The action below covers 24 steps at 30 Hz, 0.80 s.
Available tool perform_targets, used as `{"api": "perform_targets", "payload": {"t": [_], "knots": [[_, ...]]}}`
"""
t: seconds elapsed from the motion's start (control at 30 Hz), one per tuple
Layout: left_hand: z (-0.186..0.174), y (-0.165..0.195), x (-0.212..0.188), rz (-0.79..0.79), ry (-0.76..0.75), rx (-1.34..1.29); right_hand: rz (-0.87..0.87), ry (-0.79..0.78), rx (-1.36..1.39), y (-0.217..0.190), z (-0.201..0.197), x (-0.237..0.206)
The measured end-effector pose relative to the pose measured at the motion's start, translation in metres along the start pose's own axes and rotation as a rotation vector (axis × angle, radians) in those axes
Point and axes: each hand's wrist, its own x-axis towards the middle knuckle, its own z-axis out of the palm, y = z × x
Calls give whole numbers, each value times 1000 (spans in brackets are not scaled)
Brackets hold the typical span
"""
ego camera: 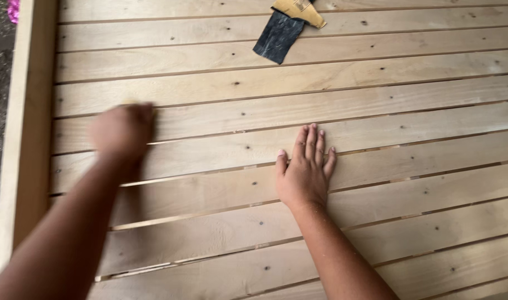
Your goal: The person sands the slatted wooden surface of a large wood frame by hand, holding a piece of sandpaper and rubbing it back and forth across the planks. They work over different sections of the panel, steadying the frame with the other hand and moving along its length to sand successive areas.
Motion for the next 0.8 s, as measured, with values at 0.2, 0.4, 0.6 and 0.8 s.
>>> {"api": "perform_targets", "payload": {"t": [0.2, 0.4, 0.6, 0.8], "knots": [[-5, -26, 1, -240, -117, 105, 18, -17, -18, -2, 0, 0], [35, 221, -4, 500, -96, -117, -5, -4, -15, 0, 1, 0], [33, 202, -15, 603, -36, -227, -14, 7, 3, 5, 1, 0], [-1, -32, -15, 82, 80, 15, 0, 18, 17, -1, 1, 0]]}}
